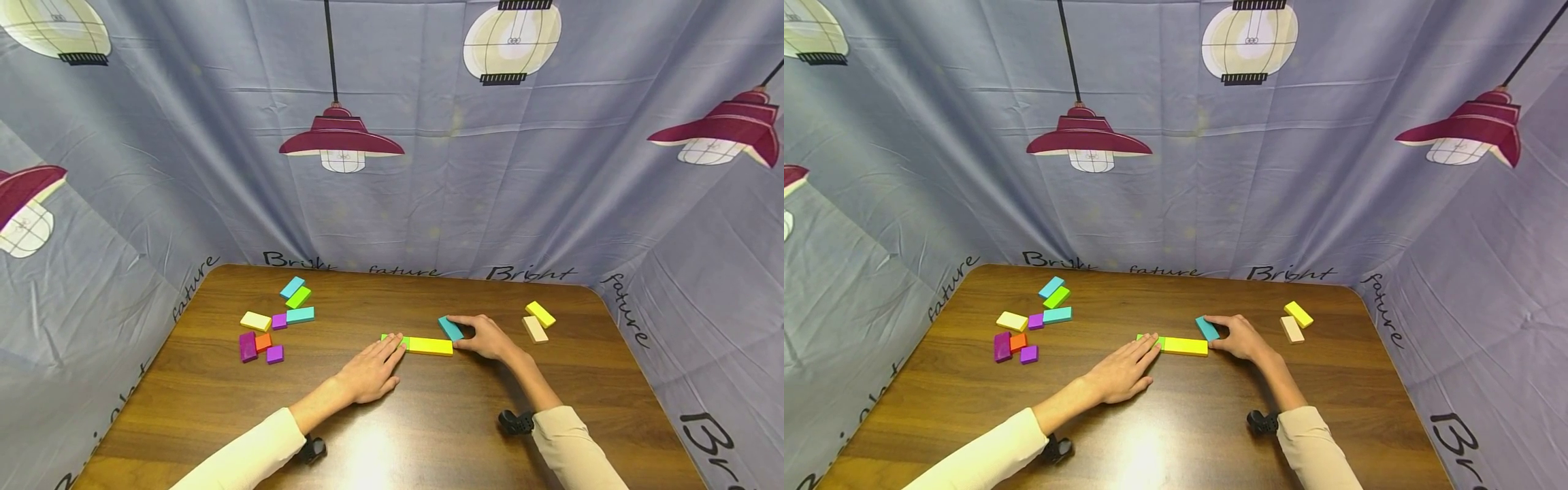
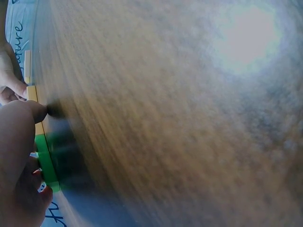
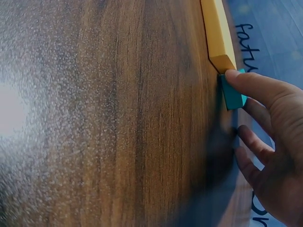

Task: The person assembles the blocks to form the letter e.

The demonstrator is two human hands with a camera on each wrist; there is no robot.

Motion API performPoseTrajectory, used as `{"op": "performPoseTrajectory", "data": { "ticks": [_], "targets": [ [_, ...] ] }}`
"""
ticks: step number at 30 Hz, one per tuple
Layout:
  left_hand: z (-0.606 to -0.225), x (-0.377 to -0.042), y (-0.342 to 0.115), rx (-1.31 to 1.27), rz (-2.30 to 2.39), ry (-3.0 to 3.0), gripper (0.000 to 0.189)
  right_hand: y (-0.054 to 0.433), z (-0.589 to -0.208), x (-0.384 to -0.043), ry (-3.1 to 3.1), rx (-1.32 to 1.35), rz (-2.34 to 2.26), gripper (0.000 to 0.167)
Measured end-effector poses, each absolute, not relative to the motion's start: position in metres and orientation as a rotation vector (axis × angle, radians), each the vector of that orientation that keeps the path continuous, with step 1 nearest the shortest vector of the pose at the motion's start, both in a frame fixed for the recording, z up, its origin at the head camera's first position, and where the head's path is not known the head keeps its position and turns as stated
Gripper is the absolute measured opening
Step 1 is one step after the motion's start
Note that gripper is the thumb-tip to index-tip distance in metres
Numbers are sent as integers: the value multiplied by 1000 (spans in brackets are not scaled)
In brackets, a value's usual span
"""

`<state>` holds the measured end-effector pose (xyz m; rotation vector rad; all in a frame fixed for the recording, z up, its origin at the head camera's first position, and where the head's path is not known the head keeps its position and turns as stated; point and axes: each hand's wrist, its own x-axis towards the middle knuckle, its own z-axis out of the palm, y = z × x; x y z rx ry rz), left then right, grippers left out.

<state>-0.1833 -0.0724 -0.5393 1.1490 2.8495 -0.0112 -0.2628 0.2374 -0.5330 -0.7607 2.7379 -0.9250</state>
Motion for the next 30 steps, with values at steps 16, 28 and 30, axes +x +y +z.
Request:
{"op": "performPoseTrajectory", "data": {
  "ticks": [16, 28, 30],
  "targets": [
    [-539, -184, -73, 1169, -11, 2860, 64, 237, -535, -261, 2745, -761, -935, 62],
    [-538, -183, -73, 1155, -2, 2846, 65, 274, -530, -241, 2925, -435, -1241, 45],
    [-538, -184, -73, 1153, -13, 2846, 65, 286, -528, -237, 2991, -383, -1266, 42]
  ]
}}
